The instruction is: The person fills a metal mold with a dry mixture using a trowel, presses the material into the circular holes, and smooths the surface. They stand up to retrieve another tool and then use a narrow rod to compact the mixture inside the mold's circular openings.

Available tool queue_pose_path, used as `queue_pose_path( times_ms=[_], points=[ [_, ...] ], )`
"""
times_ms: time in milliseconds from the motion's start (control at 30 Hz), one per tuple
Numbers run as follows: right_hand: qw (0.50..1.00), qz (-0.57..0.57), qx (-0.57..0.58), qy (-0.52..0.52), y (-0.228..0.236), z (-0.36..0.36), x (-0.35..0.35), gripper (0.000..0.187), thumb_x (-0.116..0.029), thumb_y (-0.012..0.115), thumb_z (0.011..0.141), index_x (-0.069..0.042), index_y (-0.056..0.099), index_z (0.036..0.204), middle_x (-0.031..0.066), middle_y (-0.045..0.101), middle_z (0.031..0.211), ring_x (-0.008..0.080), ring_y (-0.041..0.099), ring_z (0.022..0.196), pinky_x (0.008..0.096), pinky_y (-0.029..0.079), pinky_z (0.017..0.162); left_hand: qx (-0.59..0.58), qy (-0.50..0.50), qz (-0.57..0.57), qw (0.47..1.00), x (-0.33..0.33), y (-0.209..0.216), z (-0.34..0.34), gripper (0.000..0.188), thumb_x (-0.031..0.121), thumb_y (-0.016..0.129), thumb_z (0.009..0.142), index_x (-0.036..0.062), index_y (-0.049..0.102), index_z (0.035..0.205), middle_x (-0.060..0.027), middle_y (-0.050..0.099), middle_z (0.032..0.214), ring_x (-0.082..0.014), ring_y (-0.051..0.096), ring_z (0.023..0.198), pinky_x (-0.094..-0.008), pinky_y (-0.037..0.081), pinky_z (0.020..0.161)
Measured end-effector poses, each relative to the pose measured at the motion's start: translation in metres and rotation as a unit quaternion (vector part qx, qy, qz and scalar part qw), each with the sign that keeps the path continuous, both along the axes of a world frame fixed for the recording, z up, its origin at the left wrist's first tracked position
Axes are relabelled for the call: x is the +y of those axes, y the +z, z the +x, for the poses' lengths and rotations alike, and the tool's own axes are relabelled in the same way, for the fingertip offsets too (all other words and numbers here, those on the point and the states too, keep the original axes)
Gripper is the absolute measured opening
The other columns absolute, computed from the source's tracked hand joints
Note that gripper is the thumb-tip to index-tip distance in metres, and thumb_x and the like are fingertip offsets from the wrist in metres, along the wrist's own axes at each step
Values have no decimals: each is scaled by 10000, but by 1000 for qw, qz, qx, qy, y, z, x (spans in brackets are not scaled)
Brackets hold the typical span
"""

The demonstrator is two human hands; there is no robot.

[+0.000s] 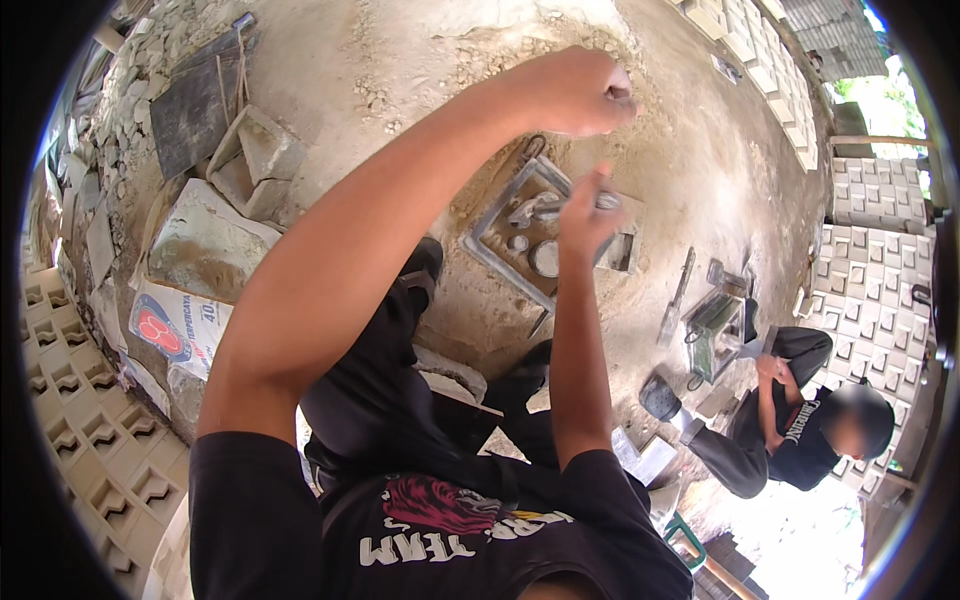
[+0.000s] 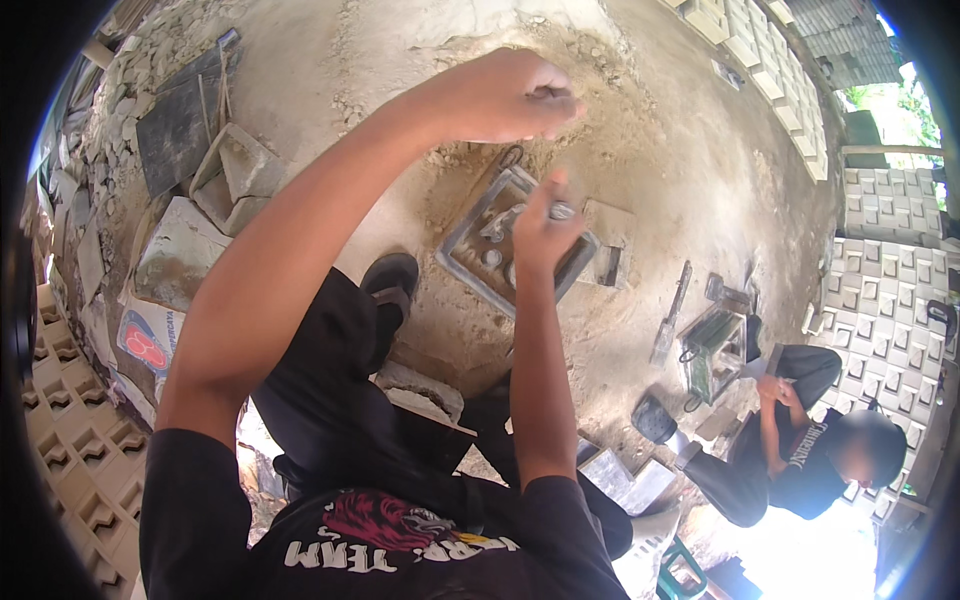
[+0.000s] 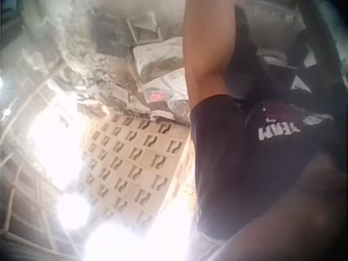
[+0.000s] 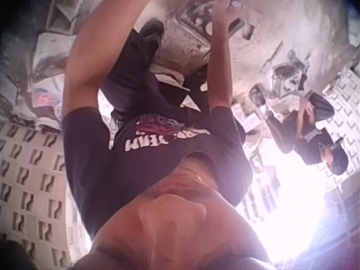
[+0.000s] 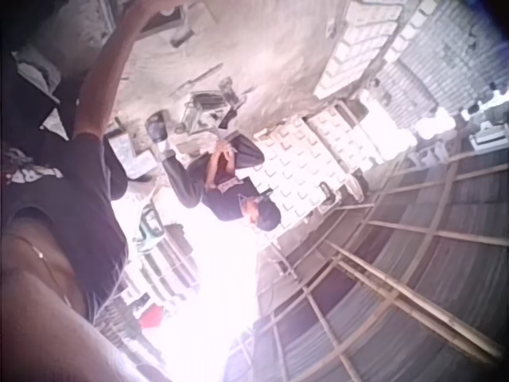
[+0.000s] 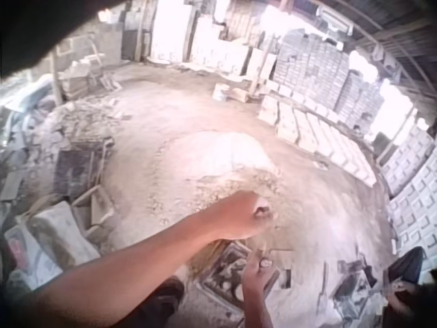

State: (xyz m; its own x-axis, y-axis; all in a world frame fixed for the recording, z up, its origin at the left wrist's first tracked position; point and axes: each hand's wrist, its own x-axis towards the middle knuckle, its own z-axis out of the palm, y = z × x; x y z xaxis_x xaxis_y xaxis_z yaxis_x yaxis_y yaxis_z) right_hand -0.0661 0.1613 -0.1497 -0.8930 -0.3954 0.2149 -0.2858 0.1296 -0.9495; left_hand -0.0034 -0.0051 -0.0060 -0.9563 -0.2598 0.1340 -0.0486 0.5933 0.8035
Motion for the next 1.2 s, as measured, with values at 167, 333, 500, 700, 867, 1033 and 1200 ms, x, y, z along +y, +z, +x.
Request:
queue_pose_path(
  times_ms=[167,333,500,700,867,1033,1200],
  points=[
    [999,-41,2,13,12,1,-10,481,-289,529,1007,-12,485,616,-23,442,558,71,370,534,295,295,473,-10,6,22,1000,-3,-10,-3,369,351,562,929,12,678,839,-68,666,706,-129,565,577,-311,432,549],
    [999,-37,-20,0,-16,-1,-13,539,-330,517,1011,-1,494,585,-11,465,560,74,390,529,281,277,470,-2,-10,43,999,-2,-10,-9,380,368,565,926,21,681,825,-67,663,702,-136,570,568,-311,430,533],
    [998,-47,-28,-14,25,-10,-10,510,-340,531,1001,1,520,623,-8,477,570,81,403,550,277,308,497,-51,-13,-12,999,-3,-5,-10,393,373,556,928,21,669,794,-68,663,701,-141,564,560,-315,427,537],
    [999,-23,-26,7,13,-2,-27,452,-298,557,988,8,554,655,-17,489,581,72,416,556,273,315,493,63,46,49,996,1,-22,-12,352,292,572,880,23,575,653,-90,565,540,-220,535,503,-395,434,546],
    [997,-63,3,49,-16,-8,-6,423,-264,576,980,17,574,663,-18,512,591,62,431,566,261,327,492,-5,-4,28,1000,-1,-11,-14,377,358,551,930,14,675,835,-60,670,717,-133,593,603,-322,467,582],
    [995,-77,-64,3,28,22,0,476,-253,551,1000,-52,482,575,-35,458,553,44,385,533,240,294,474,-36,-5,22,999,-5,-9,-4,388,377,549,935,26,669,820,-59,674,729,-132,614,627,-297,481,595],
    [996,-65,-67,6,-7,28,0,473,-258,533,1013,-79,462,582,-38,440,553,47,353,517,239,278,482,9,20,33,999,-10,-16,-9,408,406,545,940,35,668,823,-60,670,729,-135,613,629,-295,481,600]
  ],
)
